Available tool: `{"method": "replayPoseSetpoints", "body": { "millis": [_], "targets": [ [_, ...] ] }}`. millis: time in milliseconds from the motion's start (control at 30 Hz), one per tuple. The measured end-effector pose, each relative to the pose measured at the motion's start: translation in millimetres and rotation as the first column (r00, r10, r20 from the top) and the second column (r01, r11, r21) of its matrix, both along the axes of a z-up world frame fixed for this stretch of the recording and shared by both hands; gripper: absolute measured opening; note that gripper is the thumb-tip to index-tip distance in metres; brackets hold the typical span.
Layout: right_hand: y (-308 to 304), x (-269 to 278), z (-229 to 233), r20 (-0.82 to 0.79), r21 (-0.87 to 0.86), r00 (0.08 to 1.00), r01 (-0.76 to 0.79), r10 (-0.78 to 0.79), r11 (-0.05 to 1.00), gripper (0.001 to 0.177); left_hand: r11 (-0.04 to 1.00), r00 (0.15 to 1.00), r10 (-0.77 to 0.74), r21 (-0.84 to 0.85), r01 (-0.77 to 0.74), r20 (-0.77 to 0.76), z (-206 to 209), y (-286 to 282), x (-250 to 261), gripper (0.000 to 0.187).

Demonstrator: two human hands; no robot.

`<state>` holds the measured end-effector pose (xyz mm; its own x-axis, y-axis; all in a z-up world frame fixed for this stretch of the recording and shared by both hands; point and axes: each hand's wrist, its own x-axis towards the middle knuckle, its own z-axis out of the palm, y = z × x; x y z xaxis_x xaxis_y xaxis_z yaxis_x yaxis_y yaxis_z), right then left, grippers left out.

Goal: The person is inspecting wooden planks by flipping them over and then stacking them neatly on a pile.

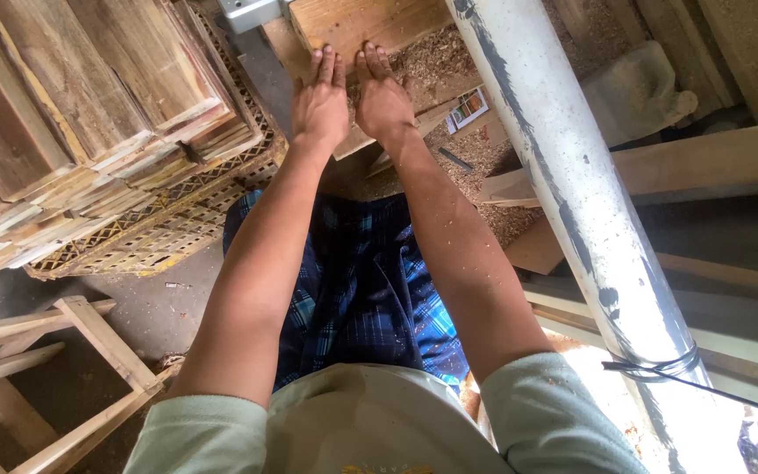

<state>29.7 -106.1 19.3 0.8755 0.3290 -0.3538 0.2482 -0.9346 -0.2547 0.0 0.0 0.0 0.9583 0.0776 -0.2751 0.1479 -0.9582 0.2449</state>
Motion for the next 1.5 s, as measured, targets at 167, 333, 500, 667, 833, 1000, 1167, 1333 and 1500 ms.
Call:
{"method": "replayPoseSetpoints", "body": {
  "millis": [167, 333, 500, 667, 833, 1000, 1167, 1333, 1500],
  "targets": [
    [0.8, 1.8, -3.2, -0.002, -0.014, 1.000, -0.006, 0.006, 1.000, 0.087, 1.000, 1.000, -0.007, 0.006, 0.007, -0.002, -3.5, 2.1, 1.8, 0.081],
    [0.6, 2.5, -3.4, -0.007, -0.015, 1.000, 0.016, -0.016, 1.000, 0.088, 1.000, 1.000, -0.016, 0.016, 0.016, -0.009, -1.3, 1.3, 1.7, 0.081],
    [-0.4, 6.1, -11.9, 0.007, -0.024, 1.000, -0.018, 0.018, 1.000, 0.086, 1.000, 1.000, -0.017, 0.011, 0.017, -0.004, 0.3, 1.4, 0.6, 0.082],
    [0.6, 2.7, -8.7, 0.009, -0.015, 1.000, 0.010, -0.010, 1.000, 0.087, 1.000, 1.000, -0.014, 0.004, 0.014, 0.005, 1.1, 1.1, 0.0, 0.082],
    [-1.4, 4.5, -10.4, 0.011, -0.001, 1.000, -0.004, 0.004, 1.000, 0.084, 1.000, 1.000, -0.011, 0.015, 0.011, -0.002, 2.8, -0.7, -0.9, 0.082],
    [0.6, 2.1, -3.7, -0.012, -0.020, 1.000, 0.004, -0.004, 1.000, 0.086, 1.000, 1.000, -0.006, 0.006, 0.006, -0.011, 2.0, 0.3, 0.4, 0.082],
    [-0.1, 1.8, -3.1, -0.011, -0.023, 1.000, -0.008, 0.008, 1.000, 0.088, 0.999, 1.000, -0.015, 0.029, 0.015, -0.001, -2.0, 0.7, 1.7, 0.081],
    [-1.0, -1.0, -1.8, -0.022, -0.010, 1.000, 0.006, -0.006, 1.000, 0.093, 0.999, 1.000, -0.020, 0.028, 0.020, 0.001, -3.0, 0.8, 2.5, 0.083],
    [-1.0, 0.0, -2.2, 0.010, 0.002, 1.000, -0.023, 0.023, 1.000, 0.085, 1.000, 1.000, 0.007, 0.013, -0.006, -0.024, 1.9, -0.2, -0.3, 0.083]
  ]
}}
